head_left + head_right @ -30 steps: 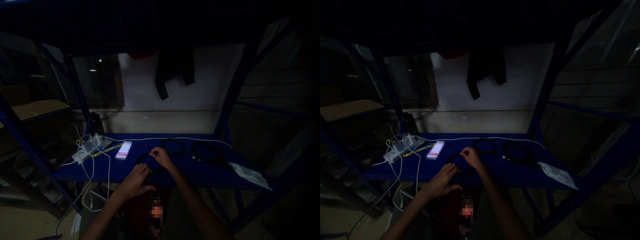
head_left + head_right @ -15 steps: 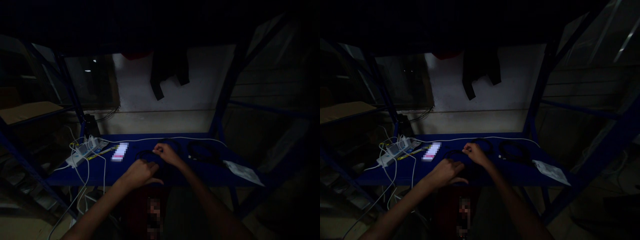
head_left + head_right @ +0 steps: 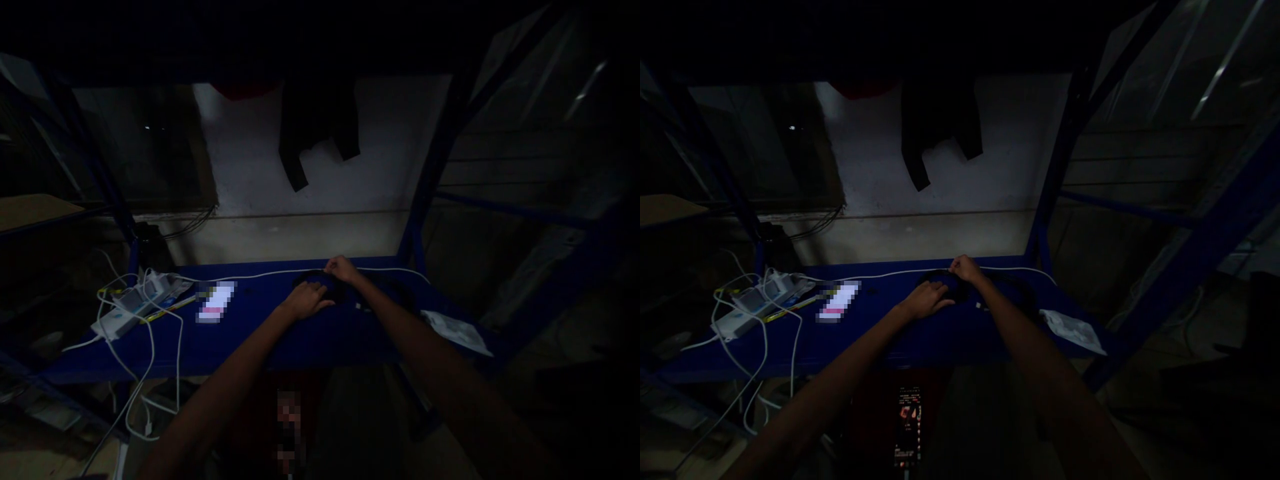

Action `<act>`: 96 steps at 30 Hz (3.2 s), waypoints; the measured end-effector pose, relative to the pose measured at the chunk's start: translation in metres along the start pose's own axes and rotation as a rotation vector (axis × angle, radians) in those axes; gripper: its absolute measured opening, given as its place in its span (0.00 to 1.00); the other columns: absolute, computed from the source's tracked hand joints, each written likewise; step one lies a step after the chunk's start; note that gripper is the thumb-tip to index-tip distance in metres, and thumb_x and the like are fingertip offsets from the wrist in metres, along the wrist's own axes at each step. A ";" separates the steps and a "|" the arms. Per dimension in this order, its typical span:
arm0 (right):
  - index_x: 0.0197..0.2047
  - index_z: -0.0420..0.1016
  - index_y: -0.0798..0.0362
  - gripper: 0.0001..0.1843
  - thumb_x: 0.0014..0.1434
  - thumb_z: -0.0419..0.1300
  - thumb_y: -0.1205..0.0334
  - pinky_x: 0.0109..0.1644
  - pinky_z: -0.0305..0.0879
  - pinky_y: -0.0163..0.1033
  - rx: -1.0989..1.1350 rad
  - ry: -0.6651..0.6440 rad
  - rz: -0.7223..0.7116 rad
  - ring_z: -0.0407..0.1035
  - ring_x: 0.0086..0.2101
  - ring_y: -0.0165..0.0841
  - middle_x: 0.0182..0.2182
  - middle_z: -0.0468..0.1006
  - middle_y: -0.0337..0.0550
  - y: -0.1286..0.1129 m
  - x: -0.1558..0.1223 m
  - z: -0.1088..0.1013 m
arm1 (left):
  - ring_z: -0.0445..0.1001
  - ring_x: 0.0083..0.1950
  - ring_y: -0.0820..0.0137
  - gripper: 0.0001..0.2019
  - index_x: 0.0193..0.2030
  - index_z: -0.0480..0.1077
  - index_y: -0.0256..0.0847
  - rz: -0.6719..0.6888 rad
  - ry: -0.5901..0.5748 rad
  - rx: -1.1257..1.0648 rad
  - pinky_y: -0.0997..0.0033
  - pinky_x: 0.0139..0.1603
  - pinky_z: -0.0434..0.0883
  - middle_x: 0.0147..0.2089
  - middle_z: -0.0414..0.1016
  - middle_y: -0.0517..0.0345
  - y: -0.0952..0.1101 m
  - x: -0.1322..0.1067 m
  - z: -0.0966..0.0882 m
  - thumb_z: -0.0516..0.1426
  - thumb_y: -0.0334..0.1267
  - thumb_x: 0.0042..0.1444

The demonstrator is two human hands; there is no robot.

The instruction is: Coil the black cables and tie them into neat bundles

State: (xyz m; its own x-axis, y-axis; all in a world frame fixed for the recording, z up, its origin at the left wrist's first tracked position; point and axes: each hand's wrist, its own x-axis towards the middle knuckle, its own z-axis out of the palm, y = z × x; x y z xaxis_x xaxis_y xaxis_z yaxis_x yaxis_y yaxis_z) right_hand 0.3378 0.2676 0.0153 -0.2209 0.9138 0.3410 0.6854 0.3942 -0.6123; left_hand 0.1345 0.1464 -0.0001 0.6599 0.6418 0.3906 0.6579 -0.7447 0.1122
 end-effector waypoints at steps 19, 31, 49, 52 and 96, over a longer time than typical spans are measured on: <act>0.48 0.80 0.49 0.25 0.68 0.58 0.36 0.55 0.73 0.50 -0.415 -0.094 -0.095 0.79 0.48 0.48 0.47 0.84 0.53 0.042 -0.194 -0.107 | 0.77 0.55 0.49 0.21 0.49 0.74 0.39 -0.112 0.045 -0.119 0.50 0.61 0.67 0.52 0.80 0.40 0.002 0.011 0.024 0.54 0.57 0.72; 0.42 0.78 0.47 0.17 0.75 0.51 0.50 0.54 0.71 0.48 -0.516 -0.070 -0.246 0.78 0.46 0.46 0.42 0.83 0.52 0.078 -0.182 -0.113 | 0.71 0.62 0.44 0.25 0.56 0.73 0.36 -0.132 0.062 -0.068 0.43 0.67 0.62 0.58 0.76 0.35 0.023 0.036 0.034 0.56 0.59 0.69; 0.49 0.73 0.49 0.24 0.78 0.43 0.42 0.41 0.65 0.46 -0.360 0.731 -0.124 0.73 0.35 0.41 0.38 0.80 0.51 -0.105 -0.123 -0.200 | 0.71 0.64 0.55 0.19 0.67 0.65 0.48 -0.250 0.409 -0.357 0.47 0.68 0.68 0.63 0.73 0.49 0.032 -0.136 -0.083 0.57 0.47 0.73; 0.43 0.71 0.48 0.25 0.75 0.47 0.37 0.35 0.68 0.41 -0.062 0.691 -0.218 0.73 0.30 0.35 0.34 0.78 0.44 -0.161 -0.140 -0.177 | 0.74 0.61 0.57 0.32 0.74 0.58 0.49 -0.241 0.462 -0.520 0.51 0.63 0.74 0.65 0.71 0.47 0.053 -0.146 -0.094 0.63 0.47 0.68; 0.44 0.76 0.48 0.08 0.71 0.65 0.54 0.47 0.65 0.43 -0.614 -0.122 -0.821 0.71 0.44 0.39 0.42 0.77 0.43 -0.151 -0.207 0.068 | 0.78 0.31 0.65 0.16 0.36 0.75 0.40 -0.756 0.332 -0.404 0.69 0.32 0.66 0.30 0.80 0.54 0.003 -0.214 -0.076 0.59 0.50 0.68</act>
State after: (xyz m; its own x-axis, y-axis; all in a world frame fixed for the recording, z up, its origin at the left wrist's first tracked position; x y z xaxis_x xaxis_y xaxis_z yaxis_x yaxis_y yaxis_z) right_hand 0.2326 0.0258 -0.0113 -0.8264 0.4028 0.3934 0.5199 0.8142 0.2584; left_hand -0.0321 -0.0073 -0.0137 -0.0741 0.9450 0.3184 0.6535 -0.1952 0.7313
